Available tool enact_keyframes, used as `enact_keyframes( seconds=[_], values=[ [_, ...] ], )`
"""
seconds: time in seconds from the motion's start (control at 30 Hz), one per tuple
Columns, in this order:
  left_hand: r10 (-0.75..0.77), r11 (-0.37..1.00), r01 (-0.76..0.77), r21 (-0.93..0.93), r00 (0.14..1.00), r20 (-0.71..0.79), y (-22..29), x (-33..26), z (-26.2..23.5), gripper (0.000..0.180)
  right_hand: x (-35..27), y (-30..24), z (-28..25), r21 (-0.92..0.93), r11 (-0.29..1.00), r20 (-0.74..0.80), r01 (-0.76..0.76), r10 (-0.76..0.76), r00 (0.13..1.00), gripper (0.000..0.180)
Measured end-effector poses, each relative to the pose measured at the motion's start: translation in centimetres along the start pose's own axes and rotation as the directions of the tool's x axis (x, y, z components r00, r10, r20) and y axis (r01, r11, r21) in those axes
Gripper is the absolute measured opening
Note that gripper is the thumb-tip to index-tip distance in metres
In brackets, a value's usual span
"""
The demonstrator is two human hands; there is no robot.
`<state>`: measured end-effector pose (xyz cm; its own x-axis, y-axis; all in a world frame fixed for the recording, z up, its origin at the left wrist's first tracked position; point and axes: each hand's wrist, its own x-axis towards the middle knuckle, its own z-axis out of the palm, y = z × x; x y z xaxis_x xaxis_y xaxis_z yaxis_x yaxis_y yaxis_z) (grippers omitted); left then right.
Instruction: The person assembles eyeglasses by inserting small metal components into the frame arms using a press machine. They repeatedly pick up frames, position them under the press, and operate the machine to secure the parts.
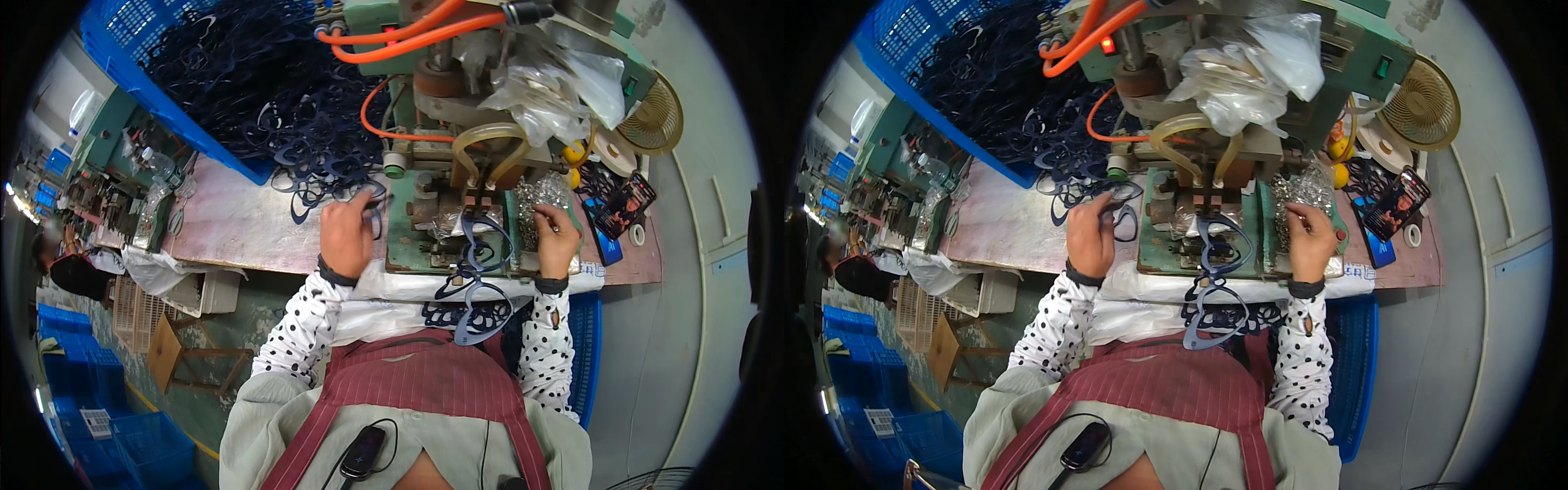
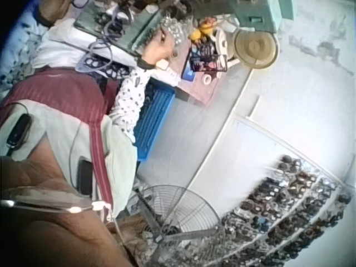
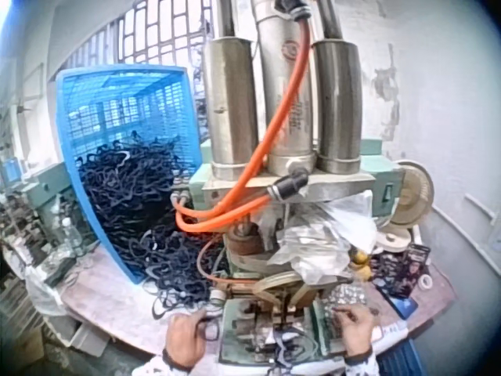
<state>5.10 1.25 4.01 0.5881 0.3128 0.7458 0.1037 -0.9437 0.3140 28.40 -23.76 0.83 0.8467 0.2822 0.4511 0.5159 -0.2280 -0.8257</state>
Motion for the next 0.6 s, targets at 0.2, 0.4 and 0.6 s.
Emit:
enact_keyframes(
  seconds=[0.2,0.4,0.6],
  values=[
    [0.479,0.857,-0.477,-0.195,0.877,-0.036,7.8,2.6,0.1,0.040,-0.6,-9.2,1.1,0.301,0.949,0.217,-0.092,0.026,0.976,0.017],
    [0.561,0.744,-0.495,-0.449,0.828,0.017,9.4,2.7,1.7,0.038,-1.2,-11.7,2.1,0.369,0.884,0.317,-0.287,0.170,0.933,0.037],
    [0.663,0.635,-0.585,-0.505,0.748,-0.032,9.5,2.1,0.9,0.035,-0.8,-12.1,3.5,0.436,0.862,0.294,-0.260,0.136,0.946,0.050]
  ],
)
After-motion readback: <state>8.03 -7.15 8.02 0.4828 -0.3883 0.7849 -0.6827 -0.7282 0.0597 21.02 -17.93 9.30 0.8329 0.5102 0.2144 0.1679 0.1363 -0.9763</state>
